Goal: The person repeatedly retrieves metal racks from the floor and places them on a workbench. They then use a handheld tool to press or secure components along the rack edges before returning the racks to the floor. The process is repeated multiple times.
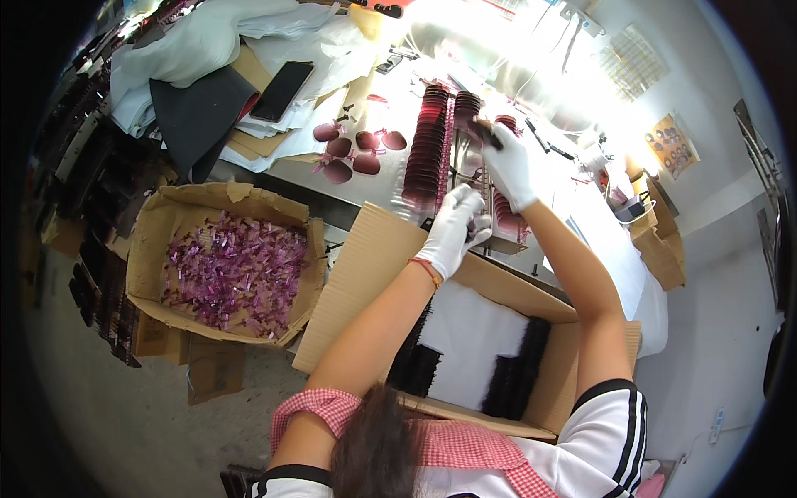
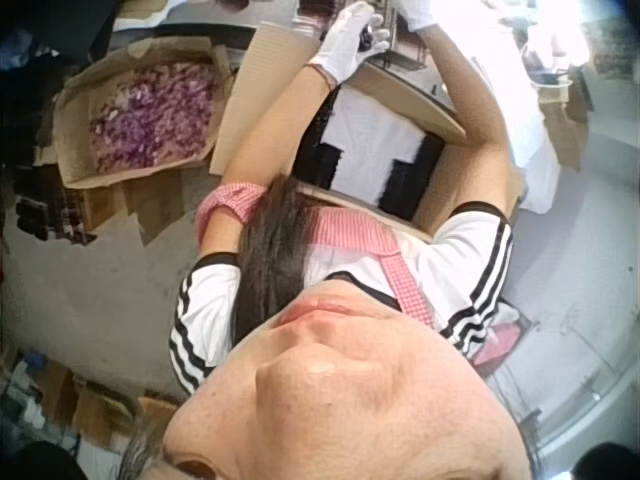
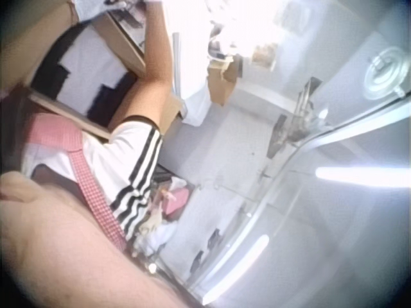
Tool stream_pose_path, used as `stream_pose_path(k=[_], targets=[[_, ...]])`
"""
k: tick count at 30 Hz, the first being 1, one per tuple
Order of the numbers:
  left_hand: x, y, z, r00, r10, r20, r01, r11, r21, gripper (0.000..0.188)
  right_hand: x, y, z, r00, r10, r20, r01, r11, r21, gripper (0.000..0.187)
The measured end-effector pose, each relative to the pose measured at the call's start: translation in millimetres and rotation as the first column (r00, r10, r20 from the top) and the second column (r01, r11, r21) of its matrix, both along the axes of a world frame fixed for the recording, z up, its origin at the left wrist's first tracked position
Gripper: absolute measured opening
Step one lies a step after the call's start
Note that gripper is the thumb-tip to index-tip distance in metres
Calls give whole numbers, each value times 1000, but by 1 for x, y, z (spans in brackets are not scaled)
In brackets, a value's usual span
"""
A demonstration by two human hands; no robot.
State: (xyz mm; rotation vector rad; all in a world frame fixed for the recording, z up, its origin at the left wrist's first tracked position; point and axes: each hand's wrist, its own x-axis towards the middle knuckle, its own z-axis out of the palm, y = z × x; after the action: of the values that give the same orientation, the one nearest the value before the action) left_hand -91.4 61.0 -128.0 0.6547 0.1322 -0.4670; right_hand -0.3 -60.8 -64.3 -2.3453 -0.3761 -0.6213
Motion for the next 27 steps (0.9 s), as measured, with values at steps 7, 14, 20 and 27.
stream_pose_path(k=[7, 14, 20, 27], targets=[[-4, -7, 14, 982, 59, -179, -102, 965, -241, 23, -75, -21, 24, 835, 289, -468, -372, 924, -93, 45], [-5, -3, -4, 969, -174, 176, 18, 757, 653, 18, 75, -43, -22, 944, -1, -331, 67, 979, 190, 58], [2, -1, -13, 870, -340, 358, -200, 421, 885, 38, 157, -41, -56, 936, 113, -334, 55, 888, 456, 84], [9, 3, -14, 811, -457, 366, -169, 415, 894, 34, 162, -33, -69, 936, 183, -302, -143, 978, 151, 57]])
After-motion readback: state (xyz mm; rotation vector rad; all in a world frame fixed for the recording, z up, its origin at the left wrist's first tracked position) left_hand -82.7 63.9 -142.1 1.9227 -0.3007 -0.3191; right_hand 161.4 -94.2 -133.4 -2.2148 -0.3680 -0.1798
